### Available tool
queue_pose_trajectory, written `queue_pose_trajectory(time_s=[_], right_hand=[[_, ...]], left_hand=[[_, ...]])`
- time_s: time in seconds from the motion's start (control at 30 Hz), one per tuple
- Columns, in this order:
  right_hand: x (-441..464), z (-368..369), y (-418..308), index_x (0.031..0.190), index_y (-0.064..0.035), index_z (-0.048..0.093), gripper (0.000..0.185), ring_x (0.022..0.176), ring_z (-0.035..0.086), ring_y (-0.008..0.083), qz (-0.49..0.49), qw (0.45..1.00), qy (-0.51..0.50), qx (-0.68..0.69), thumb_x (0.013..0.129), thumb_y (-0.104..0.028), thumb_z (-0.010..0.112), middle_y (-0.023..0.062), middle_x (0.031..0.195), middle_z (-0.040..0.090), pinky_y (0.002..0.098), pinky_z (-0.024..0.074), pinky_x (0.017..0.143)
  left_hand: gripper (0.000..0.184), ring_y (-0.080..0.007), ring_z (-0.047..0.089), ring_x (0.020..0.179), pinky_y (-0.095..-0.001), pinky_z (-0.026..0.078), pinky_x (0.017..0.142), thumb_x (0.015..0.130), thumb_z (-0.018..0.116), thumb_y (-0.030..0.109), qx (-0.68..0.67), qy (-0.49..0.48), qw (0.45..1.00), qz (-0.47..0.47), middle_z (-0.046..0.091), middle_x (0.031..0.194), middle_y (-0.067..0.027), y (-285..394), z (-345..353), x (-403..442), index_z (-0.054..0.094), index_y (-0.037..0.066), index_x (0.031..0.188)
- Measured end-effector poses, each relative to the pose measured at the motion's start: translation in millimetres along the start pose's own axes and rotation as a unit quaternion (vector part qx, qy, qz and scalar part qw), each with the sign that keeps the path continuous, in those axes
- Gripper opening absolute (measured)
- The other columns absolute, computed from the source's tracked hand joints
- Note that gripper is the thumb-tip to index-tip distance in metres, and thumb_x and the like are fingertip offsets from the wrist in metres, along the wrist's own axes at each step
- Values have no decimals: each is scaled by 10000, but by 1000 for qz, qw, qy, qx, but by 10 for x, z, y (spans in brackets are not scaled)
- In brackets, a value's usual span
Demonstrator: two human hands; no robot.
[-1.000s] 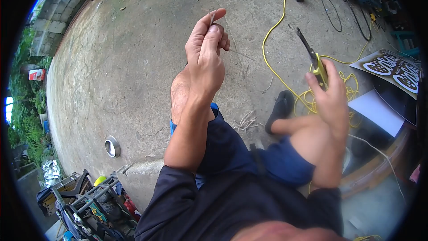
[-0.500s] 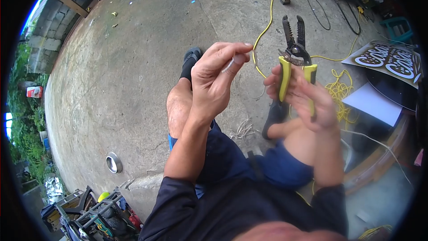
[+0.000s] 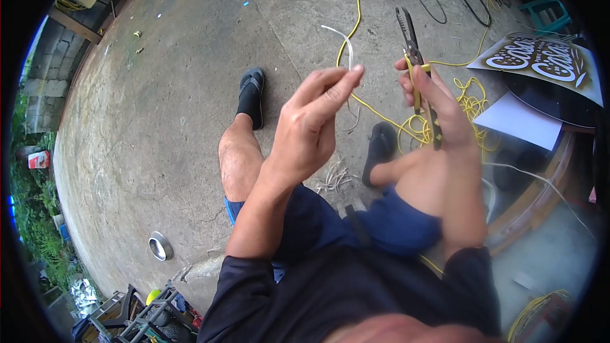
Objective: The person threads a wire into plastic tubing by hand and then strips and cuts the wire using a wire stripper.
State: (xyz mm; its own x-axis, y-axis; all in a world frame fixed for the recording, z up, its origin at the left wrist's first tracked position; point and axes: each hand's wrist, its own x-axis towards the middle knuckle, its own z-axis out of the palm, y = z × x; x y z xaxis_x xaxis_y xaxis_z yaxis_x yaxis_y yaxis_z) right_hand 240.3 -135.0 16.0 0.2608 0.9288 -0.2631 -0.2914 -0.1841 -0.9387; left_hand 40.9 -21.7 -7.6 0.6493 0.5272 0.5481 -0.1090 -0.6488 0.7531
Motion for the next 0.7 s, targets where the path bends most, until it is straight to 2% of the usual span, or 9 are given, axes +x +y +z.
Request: queue_pose_trajectory(time_s=[0.03, 0.13, 0.23, 0.27, 0.33, 0.43, 0.5, 0.57, 0.7], right_hand=[[37, 44, -25, 1252, 2, 512, 409, 939, 503, 108, -4, 985, 92, -147, 988, -306, 559, 34, 1026, 544, 270, 392, 874], [178, -90, -4, 1211, -19, 562, 339, 881, 502, 92, 12, 975, 75, -210, 981, -268, 583, 5, 993, 561, 246, 400, 831], [216, -137, 29, 1225, -39, 573, 400, 907, 549, 101, -20, 999, 4, -30, 960, -333, 629, 16, 1027, 594, 258, 421, 850], [244, -168, -12, 1204, -17, 590, 535, 1002, 607, 202, 0, 1000, -24, -11, 866, -412, 719, 63, 1018, 617, 354, 433, 997], [335, 26, -68, 1220, 0, 582, 614, 1036, 622, 240, -29, 991, 31, -126, 846, -464, 730, 104, 1057, 640, 367, 438, 1013], [674, 163, 154, 1280, 43, 555, 858, 1215, 595, 359, -63, 869, 171, -460, 780, -630, 738, 239, 1232, 648, 419, 407, 1077], [942, 126, 519, 1321, 39, 531, 959, 1302, 532, 421, -7, 774, 218, -594, 741, -699, 724, 296, 1331, 590, 488, 367, 1109], [1129, -13, 1084, 1361, 41, 493, 970, 1315, 508, 426, 95, 769, 215, -595, 765, -698, 695, 280, 1357, 571, 529, 339, 1116], [957, -269, 2358, 1338, -39, 512, 768, 1311, 477, 358, 204, 705, 116, -669, 748, -451, 782, 204, 1343, 582, 482, 343, 1095]], left_hand=[[460, -246, 684, 1018, -323, 533, 890, 904, 529, -135, 9, 25, 1000, -5, 672, 1162, -158, -66, -30, 7, 636, 16, 1326], [335, -246, 674, 1093, -334, 534, 968, 991, 531, -37, -139, 82, 985, -57, 668, 1199, -161, -187, -180, 32, 616, -47, 1315], [329, -260, 693, 1067, -344, 553, 958, 980, 577, -21, -166, 84, 977, -105, 690, 1158, -173, -76, -233, 59, 622, -48, 1305], [296, -261, 713, 1025, -341, 578, 929, 965, 605, -30, -170, 82, 979, -74, 705, 1126, -183, -123, -190, 62, 640, -63, 1257], [293, -239, 718, 1003, -316, 586, 900, 949, 613, -62, -234, 95, 960, -118, 707, 1100, -172, -97, -78, 86, 634, -72, 1242], [413, -249, 731, 963, -353, 623, 884, 928, 629, -86, -355, 148, 908, -169, 706, 1061, -215, 10, -88, 150, 532, -85, 1330], [454, -259, 732, 956, -375, 628, 887, 927, 637, -77, -373, 160, 894, -191, 704, 1071, -225, -68, -110, 161, 513, -83, 1363], [447, -257, 732, 955, -375, 631, 878, 926, 646, -66, -372, 154, 892, -207, 704, 1073, -220, -141, -153, 146, 530, -80, 1357], [341, -227, 741, 957, -348, 614, 883, 931, 658, -23, -362, 148, 896, -208, 736, 1049, -167, -194, -140, 96, 623, -63, 1269]])
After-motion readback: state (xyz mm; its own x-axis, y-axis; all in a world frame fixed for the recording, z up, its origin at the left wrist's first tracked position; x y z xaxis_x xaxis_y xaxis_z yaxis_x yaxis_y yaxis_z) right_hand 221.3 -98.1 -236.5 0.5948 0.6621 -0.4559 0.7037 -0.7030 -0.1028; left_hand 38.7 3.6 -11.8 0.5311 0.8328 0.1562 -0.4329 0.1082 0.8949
